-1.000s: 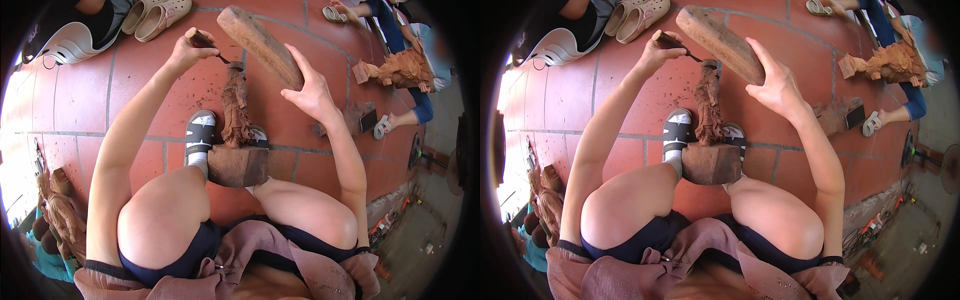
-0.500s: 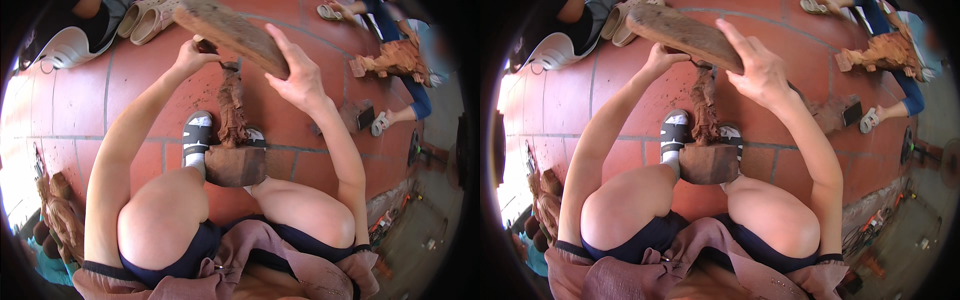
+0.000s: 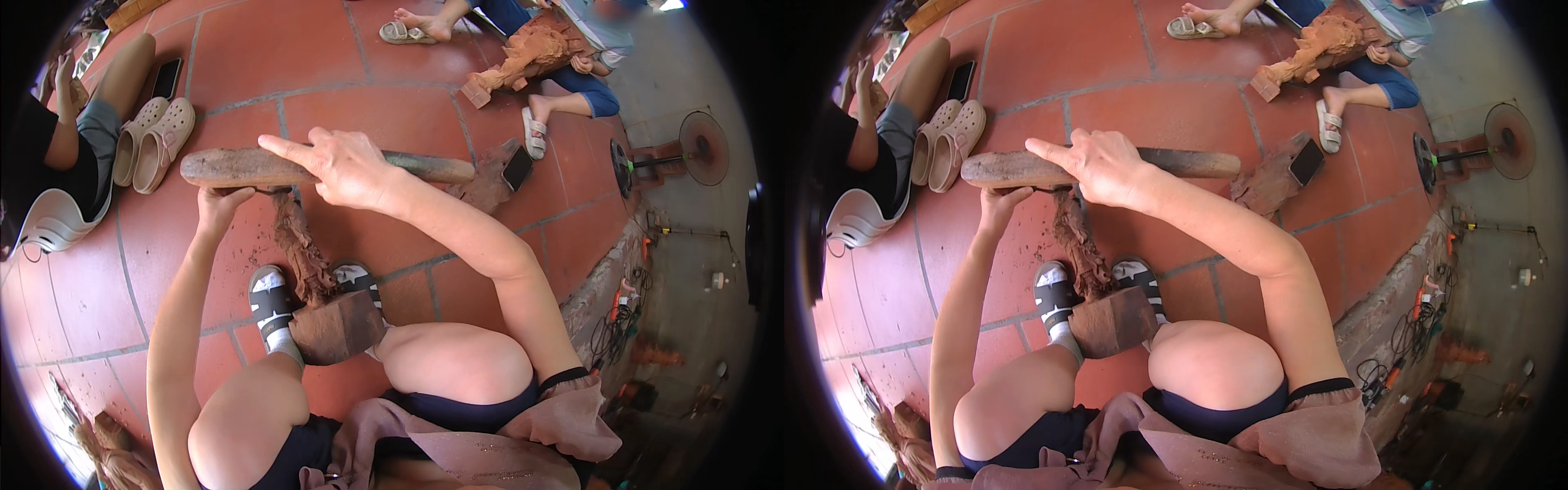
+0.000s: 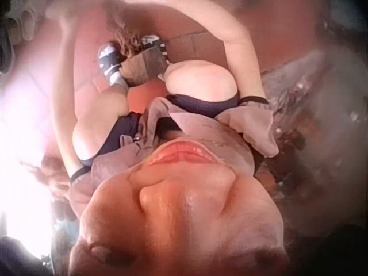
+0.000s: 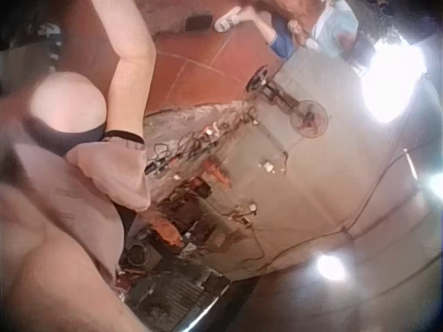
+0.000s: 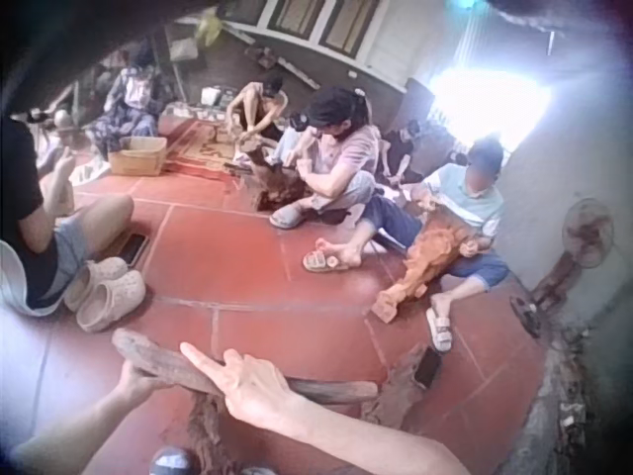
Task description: The person sits on the floor and carves a piece of wood using a chisel and a wooden mallet. They repeatedly strike the chisel to shape the wood, occasionally pausing to adjust the tool or inspect the work.
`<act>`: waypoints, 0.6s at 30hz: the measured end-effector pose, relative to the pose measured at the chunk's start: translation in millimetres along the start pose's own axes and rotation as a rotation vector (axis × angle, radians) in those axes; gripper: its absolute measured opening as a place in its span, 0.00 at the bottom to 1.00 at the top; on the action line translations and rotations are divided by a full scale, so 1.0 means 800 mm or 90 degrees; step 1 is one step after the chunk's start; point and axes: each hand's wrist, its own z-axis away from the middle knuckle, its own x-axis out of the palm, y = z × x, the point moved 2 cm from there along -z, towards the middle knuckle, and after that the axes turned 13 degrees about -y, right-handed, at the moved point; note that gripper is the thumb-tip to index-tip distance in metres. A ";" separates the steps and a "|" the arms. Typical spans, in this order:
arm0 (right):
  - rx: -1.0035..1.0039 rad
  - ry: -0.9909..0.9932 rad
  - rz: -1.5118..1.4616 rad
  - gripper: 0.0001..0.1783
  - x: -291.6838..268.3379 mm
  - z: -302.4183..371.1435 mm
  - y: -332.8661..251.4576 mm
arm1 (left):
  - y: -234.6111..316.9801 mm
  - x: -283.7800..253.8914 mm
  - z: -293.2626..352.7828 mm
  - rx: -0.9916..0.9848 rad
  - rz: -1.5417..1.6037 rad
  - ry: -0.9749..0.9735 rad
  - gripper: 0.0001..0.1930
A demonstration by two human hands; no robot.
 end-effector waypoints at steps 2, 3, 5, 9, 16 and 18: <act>-0.012 0.017 -0.040 0.44 0.010 0.003 0.004 | 0.006 -0.001 0.005 -0.041 -0.027 0.002 0.15; 0.013 -0.012 -0.077 0.45 0.016 0.008 0.007 | 0.021 0.002 0.011 -0.071 -0.055 -0.001 0.16; 0.057 0.001 -0.164 0.47 0.047 0.025 0.023 | 0.053 0.017 0.023 -0.107 -0.038 0.016 0.17; 0.196 -0.035 -0.385 0.47 0.132 0.060 0.050 | 0.034 -0.006 0.038 -0.174 0.062 -0.020 0.16; 0.422 -0.052 -0.452 0.48 0.286 0.147 0.084 | 0.042 -0.006 0.029 -0.141 0.141 0.032 0.15; 0.414 -0.026 -0.446 0.47 0.296 0.164 0.078 | 0.040 -0.014 0.028 -0.112 0.126 0.029 0.16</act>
